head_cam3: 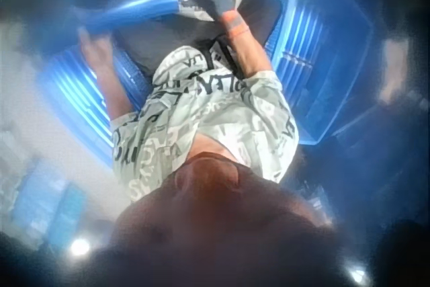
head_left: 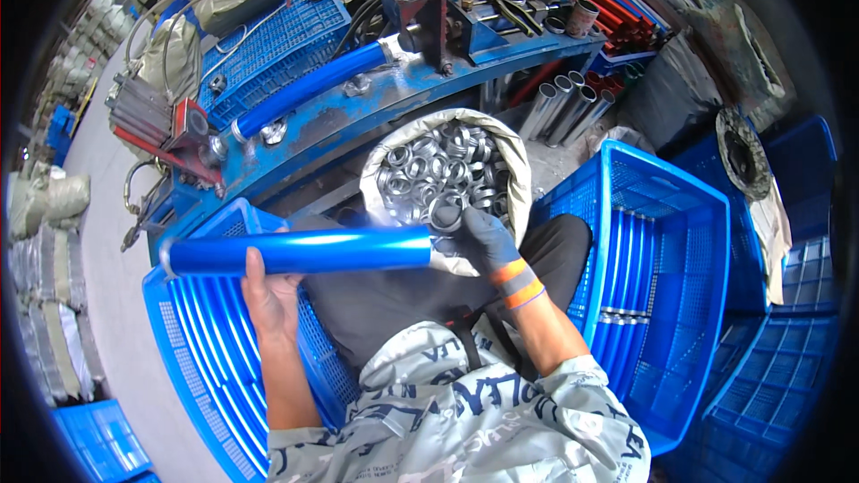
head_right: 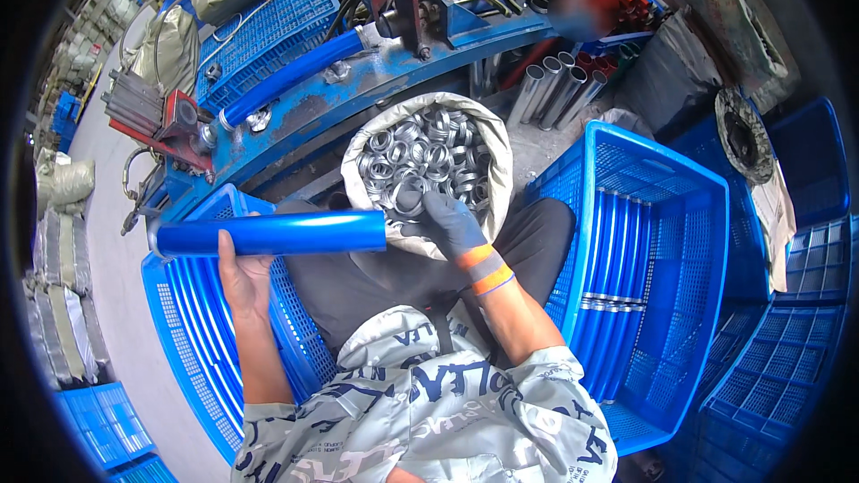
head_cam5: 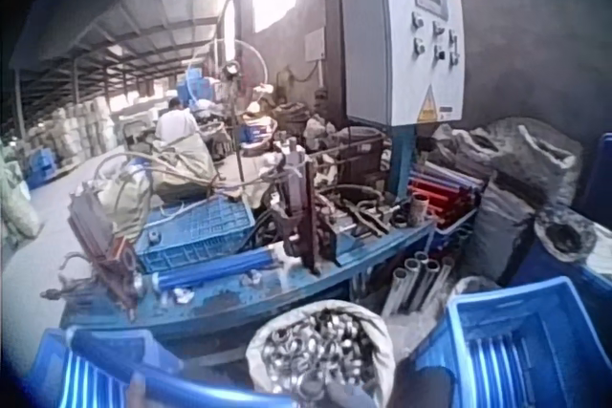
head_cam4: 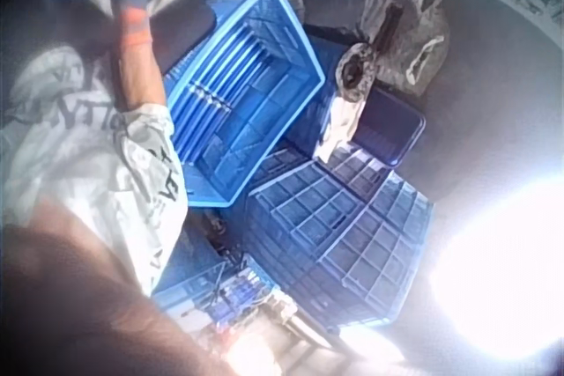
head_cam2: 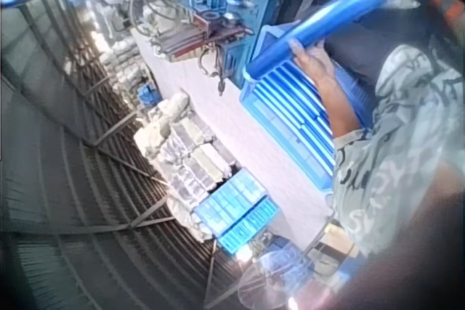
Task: Assembling blue metal tubes by manually attaching metal caps to the ends and organizing them into a crate.
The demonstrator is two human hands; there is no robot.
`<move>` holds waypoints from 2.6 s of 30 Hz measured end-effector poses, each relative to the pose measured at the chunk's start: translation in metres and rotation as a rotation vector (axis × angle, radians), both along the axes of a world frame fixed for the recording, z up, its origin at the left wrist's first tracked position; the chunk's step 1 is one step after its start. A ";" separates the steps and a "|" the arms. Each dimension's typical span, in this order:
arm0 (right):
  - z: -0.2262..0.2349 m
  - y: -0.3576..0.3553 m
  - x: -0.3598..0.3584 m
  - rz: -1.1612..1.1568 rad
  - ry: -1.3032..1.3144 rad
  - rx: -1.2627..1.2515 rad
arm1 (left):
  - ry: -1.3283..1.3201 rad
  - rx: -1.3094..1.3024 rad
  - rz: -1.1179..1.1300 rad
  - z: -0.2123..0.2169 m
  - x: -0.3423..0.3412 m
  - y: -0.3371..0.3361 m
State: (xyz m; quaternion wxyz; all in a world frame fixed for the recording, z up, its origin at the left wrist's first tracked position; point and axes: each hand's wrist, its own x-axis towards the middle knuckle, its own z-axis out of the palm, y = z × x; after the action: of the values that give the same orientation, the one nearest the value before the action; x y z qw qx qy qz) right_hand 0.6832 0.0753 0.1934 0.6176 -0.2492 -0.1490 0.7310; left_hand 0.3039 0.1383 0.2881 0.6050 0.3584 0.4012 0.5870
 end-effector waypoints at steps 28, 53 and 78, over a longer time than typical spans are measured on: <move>0.048 0.032 -0.027 -0.142 -0.958 0.398 | -0.159 -0.079 0.124 -0.038 0.001 -0.006; 0.034 0.502 -0.069 -0.518 -2.507 0.504 | -0.391 -0.168 0.152 -0.059 -0.064 0.079; 0.106 -0.132 0.209 -0.825 -1.372 -0.373 | -0.064 -0.384 0.116 -0.127 0.074 0.433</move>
State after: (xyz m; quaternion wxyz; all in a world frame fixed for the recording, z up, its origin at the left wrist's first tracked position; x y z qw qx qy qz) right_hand 0.8922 -0.0570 0.2991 0.5564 -0.7741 -0.2659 0.1431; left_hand 0.3776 0.5712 0.1610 0.6398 0.1940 0.5064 0.5445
